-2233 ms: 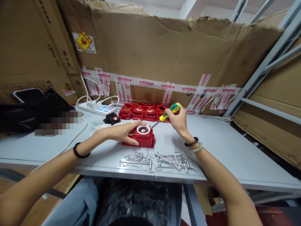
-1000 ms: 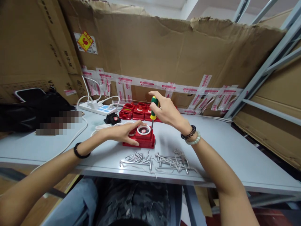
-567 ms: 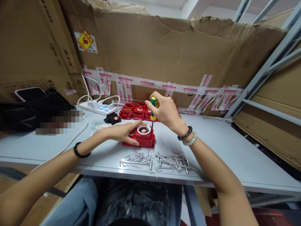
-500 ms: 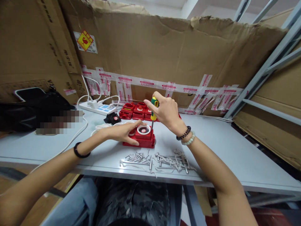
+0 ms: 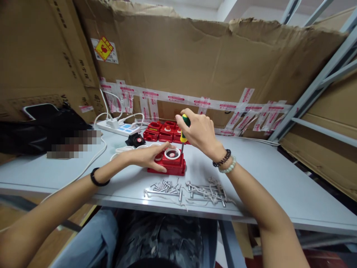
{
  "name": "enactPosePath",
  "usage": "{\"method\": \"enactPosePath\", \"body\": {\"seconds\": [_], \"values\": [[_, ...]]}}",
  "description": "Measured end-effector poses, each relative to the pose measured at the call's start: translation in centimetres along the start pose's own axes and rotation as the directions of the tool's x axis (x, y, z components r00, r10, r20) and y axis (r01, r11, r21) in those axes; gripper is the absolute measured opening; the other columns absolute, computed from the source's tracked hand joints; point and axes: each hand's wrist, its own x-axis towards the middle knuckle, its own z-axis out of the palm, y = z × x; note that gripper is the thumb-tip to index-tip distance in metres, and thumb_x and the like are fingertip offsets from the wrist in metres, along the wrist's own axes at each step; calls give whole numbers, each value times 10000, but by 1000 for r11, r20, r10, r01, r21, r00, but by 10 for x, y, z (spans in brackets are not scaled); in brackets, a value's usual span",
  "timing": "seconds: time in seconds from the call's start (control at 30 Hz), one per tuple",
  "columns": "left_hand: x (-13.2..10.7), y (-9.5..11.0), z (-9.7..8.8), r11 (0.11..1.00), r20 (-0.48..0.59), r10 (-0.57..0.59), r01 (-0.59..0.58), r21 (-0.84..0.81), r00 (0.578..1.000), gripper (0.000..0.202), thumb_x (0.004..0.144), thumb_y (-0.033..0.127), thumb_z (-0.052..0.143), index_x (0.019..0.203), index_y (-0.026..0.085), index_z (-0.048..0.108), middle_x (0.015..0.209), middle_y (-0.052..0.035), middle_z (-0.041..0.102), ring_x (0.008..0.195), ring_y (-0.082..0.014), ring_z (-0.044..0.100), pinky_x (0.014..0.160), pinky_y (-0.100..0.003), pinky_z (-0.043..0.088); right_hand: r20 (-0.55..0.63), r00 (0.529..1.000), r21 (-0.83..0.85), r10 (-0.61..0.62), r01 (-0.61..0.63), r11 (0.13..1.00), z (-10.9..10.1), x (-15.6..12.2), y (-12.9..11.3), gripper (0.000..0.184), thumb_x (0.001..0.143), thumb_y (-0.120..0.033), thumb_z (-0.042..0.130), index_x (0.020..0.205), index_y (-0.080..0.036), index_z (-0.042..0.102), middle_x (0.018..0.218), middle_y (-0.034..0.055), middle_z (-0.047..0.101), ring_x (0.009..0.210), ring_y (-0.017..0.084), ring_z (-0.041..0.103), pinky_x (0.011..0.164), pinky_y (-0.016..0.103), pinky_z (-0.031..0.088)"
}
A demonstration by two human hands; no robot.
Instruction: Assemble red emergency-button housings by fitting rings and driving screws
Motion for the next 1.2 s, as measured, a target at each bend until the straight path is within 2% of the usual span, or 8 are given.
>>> {"method": "enactPosePath", "body": {"seconds": [0.1, 0.17, 0.4, 0.53, 0.7, 0.9, 1.03, 1.2], "values": [[1, -1, 0, 1000, -1, 2, -2, -14, 1000, 792, 720, 492, 698, 1345, 194, 313, 1414, -141, 437, 1233, -275, 488, 989, -342, 397, 134, 985, 303, -107, 62, 951, -3, 2, 7, 373, 925, -357, 378, 1206, -197, 563, 830, 39, 672, 673, 155, 584, 635, 287, 420], [1, -2, 0, 1000, 3, 1, -1, -22, 1000, 793, 717, 483, 703, 1346, 201, 310, 1406, -137, 448, 1220, -276, 499, 974, -346, 406, 119, 985, 378, -123, 70, 923, -2, 3, 10, 355, 907, -399, 431, 1132, -182, 599, 812, 32, 666, 632, 135, 564, 601, 268, 419], [0, -1, 0, 999, 7, -52, 52, 0, 999, 809, 709, 504, 701, 1343, 199, 303, 1356, -150, 494, 1123, -284, 561, 885, -348, 445, -133, 991, -42, 14, -20, 999, 7, 0, 0, 355, 850, -502, 521, 805, -180, 666, 570, 17, 591, 514, 141, 492, 553, 286, 349], [0, -3, 0, 999, -8, -36, 36, -4, 999, 822, 700, 501, 708, 1352, 204, 305, 1367, -148, 485, 1143, -289, 548, 895, -354, 439, 70, 995, 152, -67, 56, 987, -6, 5, 7, 367, 913, -413, 431, 1082, -180, 660, 856, 68, 710, 718, 182, 624, 690, 322, 435], [0, -5, 1, 1000, -20, -15, 15, -1, 1000, 807, 704, 507, 704, 1351, 212, 321, 1379, -138, 478, 1177, -292, 528, 931, -356, 427, 342, 909, 544, -240, 17, 839, -19, 15, 22, 421, 905, -459, 444, 1180, -193, 620, 1003, 75, 707, 886, 179, 650, 758, 323, 492], [0, -2, 0, 1000, -1, -21, 21, 8, 1000, 823, 706, 515, 698, 1364, 208, 309, 1388, -147, 469, 1177, -296, 529, 926, -358, 434, 36, 999, 351, -36, 21, 936, -4, 12, 12, 343, 823, -482, 575, 783, -155, 672, 659, 33, 643, 572, 135, 555, 541, 276, 405], [0, -1, 0, 1000, -6, -23, 23, 11, 1000, 827, 705, 525, 696, 1363, 201, 314, 1405, -149, 451, 1212, -302, 507, 946, -356, 425, -204, 978, 23, 37, -33, 999, 6, 6, 2, 332, 792, -487, 602, 653, -186, 582, 520, -15, 511, 489, 114, 419, 518, 271, 308], [0, -2, 1, 1000, -9, -5, 5, 11, 1000, 824, 710, 538, 691, 1359, 197, 315, 1444, -149, 403, 1264, -294, 463, 995, -355, 401, -108, 994, 7, -33, 34, 999, 15, 4, 11, 254, 890, -394, 462, 921, -195, 616, 685, 18, 597, 594, 145, 497, 601, 285, 362]]}}
